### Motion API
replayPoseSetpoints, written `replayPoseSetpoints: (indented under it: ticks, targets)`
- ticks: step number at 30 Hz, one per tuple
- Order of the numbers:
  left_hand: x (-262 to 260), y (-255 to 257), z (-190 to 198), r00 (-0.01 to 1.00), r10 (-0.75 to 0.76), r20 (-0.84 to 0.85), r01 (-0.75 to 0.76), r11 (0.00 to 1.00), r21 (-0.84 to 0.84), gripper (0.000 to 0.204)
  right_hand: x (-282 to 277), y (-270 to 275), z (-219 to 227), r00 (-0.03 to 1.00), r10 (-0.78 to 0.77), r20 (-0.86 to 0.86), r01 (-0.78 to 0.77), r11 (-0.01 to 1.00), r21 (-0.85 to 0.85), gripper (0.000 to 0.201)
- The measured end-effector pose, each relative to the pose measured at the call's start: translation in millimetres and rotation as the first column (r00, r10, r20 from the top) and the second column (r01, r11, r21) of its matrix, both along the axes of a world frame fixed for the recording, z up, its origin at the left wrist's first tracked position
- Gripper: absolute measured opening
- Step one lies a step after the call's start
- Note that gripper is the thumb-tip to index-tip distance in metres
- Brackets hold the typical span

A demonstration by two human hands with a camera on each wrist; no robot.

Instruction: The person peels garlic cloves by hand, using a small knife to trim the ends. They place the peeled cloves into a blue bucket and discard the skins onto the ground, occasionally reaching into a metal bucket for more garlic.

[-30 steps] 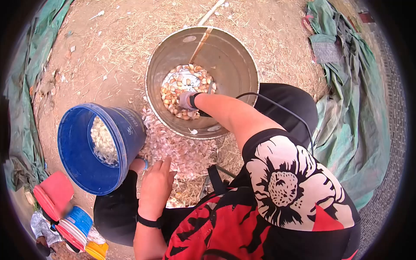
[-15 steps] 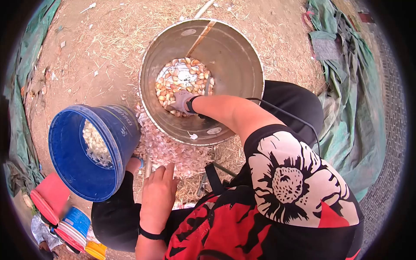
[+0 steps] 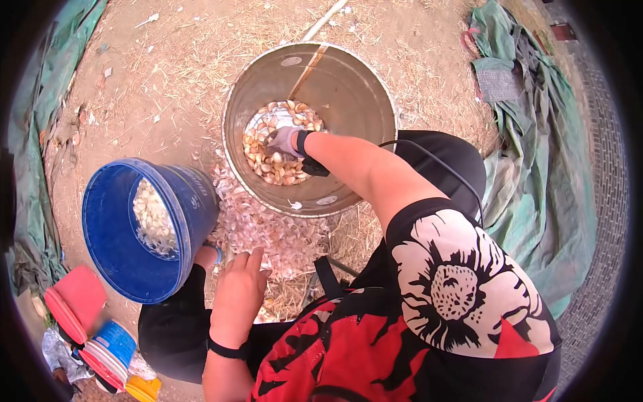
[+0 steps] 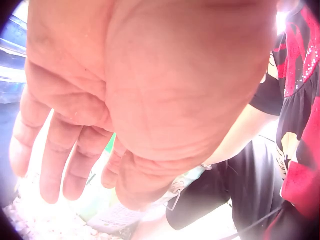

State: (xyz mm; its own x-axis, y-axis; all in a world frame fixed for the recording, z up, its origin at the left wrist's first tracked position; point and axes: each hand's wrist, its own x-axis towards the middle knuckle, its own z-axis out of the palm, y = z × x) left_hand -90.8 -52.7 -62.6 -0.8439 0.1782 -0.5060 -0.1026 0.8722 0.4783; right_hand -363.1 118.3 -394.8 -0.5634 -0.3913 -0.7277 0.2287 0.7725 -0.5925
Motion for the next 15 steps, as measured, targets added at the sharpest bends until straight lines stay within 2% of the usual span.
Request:
replayPoseSetpoints:
  ticks: [1,2,3,5,6,9,10,11,13,14,15]
  targets:
    - [1,0,0,1.000,0.003,-0.015,-0.003,1.000,-0.002,0.042,-5,-6,30,0.985,-0.091,0.149,0.105,0.990,-0.090,0.043]
    - [2,1,1,1.000,-0.005,-0.027,0.004,1.000,-0.010,0.042,-8,0,65,0.984,-0.079,0.158,0.092,0.993,-0.076,0.046]
    - [3,1,1,0.999,-0.012,-0.038,0.012,1.000,-0.019,0.041,-10,0,79,0.987,-0.076,0.142,0.088,0.993,-0.079,0.046]
    - [4,1,0,0.998,-0.013,-0.068,0.012,1.000,-0.014,0.040,-15,-1,108,0.974,-0.191,0.121,0.200,0.977,-0.071,0.044]
    - [5,2,-1,0.997,-0.016,-0.080,0.015,1.000,-0.007,0.039,-15,-1,133,0.985,-0.162,0.054,0.163,0.987,-0.011,0.047]
    - [10,3,-9,0.996,-0.009,-0.084,0.008,1.000,-0.019,0.035,-16,5,158,0.973,-0.227,0.050,0.231,0.970,-0.075,0.048]
    - [11,4,-11,0.995,-0.011,-0.095,0.008,1.000,-0.022,0.035,-23,8,129,0.954,-0.291,0.069,0.297,0.949,-0.101,0.050]
    - [13,4,-14,0.996,-0.010,-0.092,0.008,1.000,-0.022,0.035,-23,9,136,0.954,-0.292,0.060,0.297,0.949,-0.106,0.050]
    - [15,5,-16,0.995,-0.010,-0.098,0.007,1.000,-0.022,0.034,-15,10,165,0.914,-0.405,0.038,0.406,0.905,-0.126,0.051]
    - [16,5,-17,0.997,0.001,-0.082,-0.002,1.000,-0.011,0.033,-12,12,184,0.911,-0.412,-0.023,0.410,0.909,-0.071,0.056]
    - [16,5,-18,0.998,0.011,-0.065,-0.011,1.000,-0.001,0.032,-12,14,185,0.911,-0.412,-0.030,0.409,0.909,-0.076,0.056]
